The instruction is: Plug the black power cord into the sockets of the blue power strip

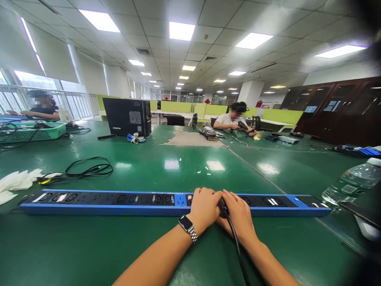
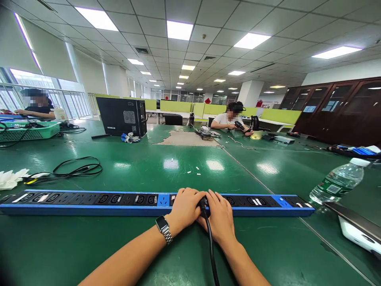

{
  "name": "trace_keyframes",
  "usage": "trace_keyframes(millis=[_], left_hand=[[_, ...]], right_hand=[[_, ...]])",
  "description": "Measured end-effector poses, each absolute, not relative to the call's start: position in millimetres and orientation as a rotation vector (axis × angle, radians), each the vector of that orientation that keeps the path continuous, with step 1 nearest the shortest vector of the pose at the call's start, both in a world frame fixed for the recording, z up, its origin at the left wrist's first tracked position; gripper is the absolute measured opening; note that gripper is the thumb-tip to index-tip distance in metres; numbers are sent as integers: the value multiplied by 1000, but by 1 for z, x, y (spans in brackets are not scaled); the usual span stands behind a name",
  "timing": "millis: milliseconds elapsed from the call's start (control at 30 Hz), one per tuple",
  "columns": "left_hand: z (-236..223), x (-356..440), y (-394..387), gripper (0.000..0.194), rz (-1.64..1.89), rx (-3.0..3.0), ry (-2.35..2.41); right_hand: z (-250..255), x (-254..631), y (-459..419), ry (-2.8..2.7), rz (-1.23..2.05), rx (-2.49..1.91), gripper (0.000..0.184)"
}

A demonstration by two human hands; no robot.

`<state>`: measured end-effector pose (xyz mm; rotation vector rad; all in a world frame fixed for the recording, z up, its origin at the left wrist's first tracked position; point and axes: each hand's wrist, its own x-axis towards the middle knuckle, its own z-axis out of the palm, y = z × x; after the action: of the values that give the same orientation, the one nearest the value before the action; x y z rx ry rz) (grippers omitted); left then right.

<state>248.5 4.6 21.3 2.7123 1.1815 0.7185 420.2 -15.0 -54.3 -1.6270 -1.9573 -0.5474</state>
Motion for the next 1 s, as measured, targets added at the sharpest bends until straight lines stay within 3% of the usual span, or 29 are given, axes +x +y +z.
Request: trace_keyframes(millis=[233, 500, 600, 733, 1000], left_hand=[[16, 258, 5, 31, 1003, 2574, 1129], [66, 211, 25, 26, 1653, 2116, 1016], [58, 164, 32, 32, 1559, 2015, 1161], [30, 128, 22, 39, 1172, 2057, 1331], [21, 137, 4, 40, 822, 2457, 1367]], right_hand=[[-52, 415, -16, -1934, -529, -1646, 60], [-44, 406, -18, -1882, -420, -1768, 74], [-44, 406, -18, -1876, -382, -1790, 77], [-45, 407, -18, -1864, -397, -1774, 76], [-46, 407, -18, -1887, -432, -1776, 76]])
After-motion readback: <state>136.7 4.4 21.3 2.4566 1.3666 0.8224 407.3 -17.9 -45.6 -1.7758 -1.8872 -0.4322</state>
